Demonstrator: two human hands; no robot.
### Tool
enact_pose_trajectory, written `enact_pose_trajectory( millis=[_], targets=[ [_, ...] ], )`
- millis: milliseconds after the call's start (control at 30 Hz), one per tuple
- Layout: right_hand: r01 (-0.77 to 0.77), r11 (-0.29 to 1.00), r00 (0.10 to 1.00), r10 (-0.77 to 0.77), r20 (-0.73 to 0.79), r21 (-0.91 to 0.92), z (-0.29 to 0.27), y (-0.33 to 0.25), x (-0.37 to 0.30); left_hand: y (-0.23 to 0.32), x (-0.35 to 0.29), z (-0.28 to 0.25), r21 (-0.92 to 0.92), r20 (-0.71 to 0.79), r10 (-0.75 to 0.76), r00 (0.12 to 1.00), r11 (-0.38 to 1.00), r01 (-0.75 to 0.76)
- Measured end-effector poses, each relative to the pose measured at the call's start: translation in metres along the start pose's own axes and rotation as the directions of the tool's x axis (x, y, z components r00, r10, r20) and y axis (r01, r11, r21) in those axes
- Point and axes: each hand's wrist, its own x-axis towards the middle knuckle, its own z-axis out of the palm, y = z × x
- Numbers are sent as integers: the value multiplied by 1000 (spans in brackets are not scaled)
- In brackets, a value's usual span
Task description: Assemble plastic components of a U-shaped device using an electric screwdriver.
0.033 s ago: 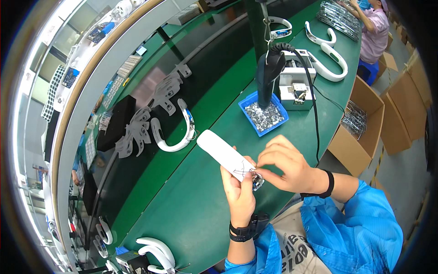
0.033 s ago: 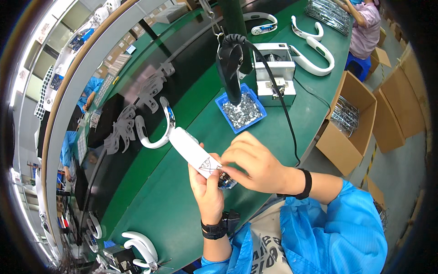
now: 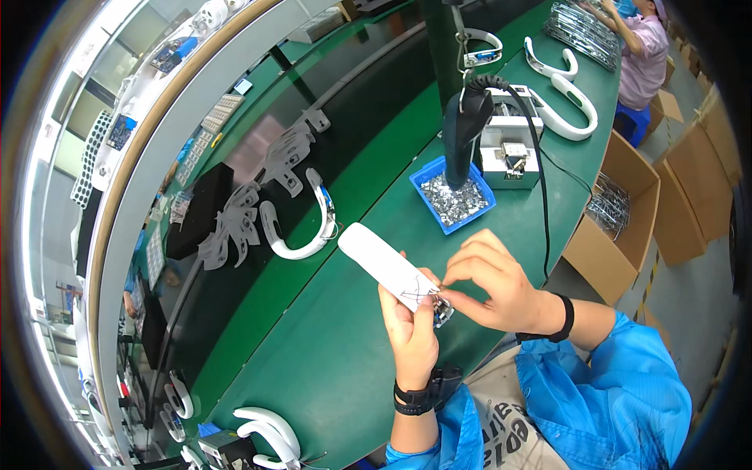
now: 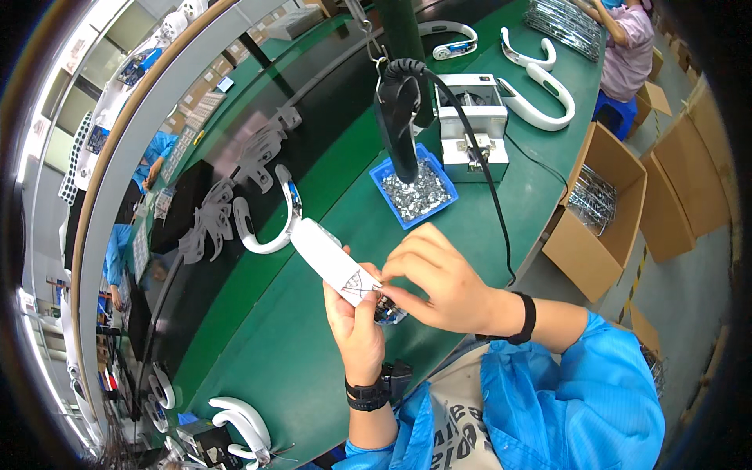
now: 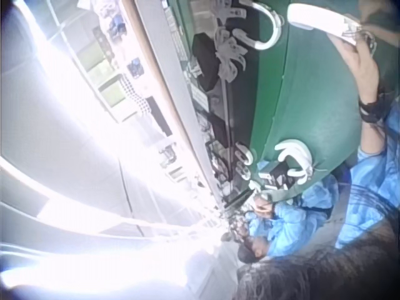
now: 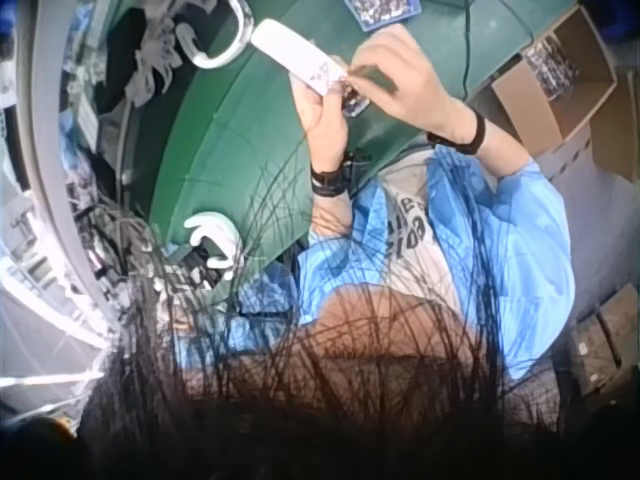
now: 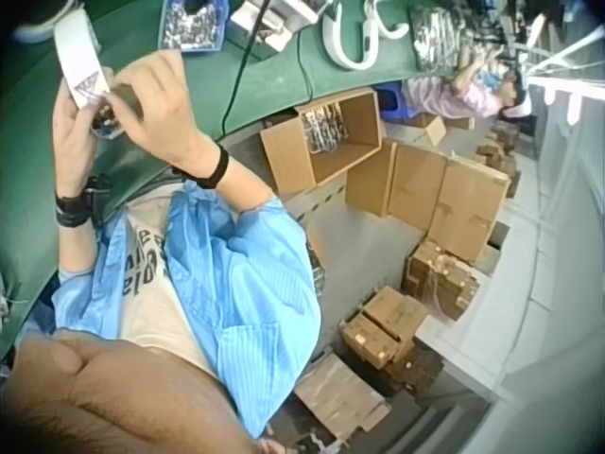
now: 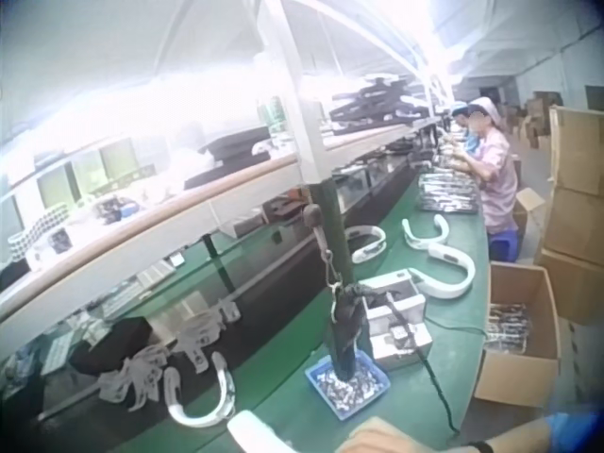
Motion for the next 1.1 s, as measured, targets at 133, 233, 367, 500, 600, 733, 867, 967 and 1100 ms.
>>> enact_pose_trajectory(
  millis=[133, 233, 367, 500, 600, 733, 867, 967, 1100],
  targets=[
    [-157, 987, 987, 158, -11, 25, 9, -10, -7, 2, -3, -7, -42, 7, 6, 1000, 999, -6],
    [-60, 998, 997, 59, -48, -13, 24, -11, -8, 4, -6, -12, -58, 4, 3, 1000, 998, -3],
    [82, 991, 995, -86, -41, -109, 33, -13, -7, 7, -10, -15, -72, -14, 0, 1000, 997, -1],
    [168, 955, 985, -158, 63, -243, 30, -21, -2, 10, -12, -22, -62, -39, -32, 999, 998, 29],
    [193, 933, 978, -158, 137, -303, 28, -31, 1, 12, -14, -30, -89, -20, -41, 999, 995, 39],
    [167, 939, 979, -122, 163, -299, 29, -43, 5, 15, -14, -35, -177, 6, 1, 1000, 984, 0],
    [189, 946, 973, -144, 180, -264, 37, -41, 2, 13, -19, -44, -145, -8, 10, 1000, 989, -11],
    [173, 959, 972, -129, 197, -225, 38, -49, 5, 20, -25, -43, -125, -22, -27, 999, 992, 24],
    [206, 944, 950, -129, 285, -258, 46, -58, 9, 19, -30, -50, -121, -54, 3, 999, 993, -9]
  ],
)
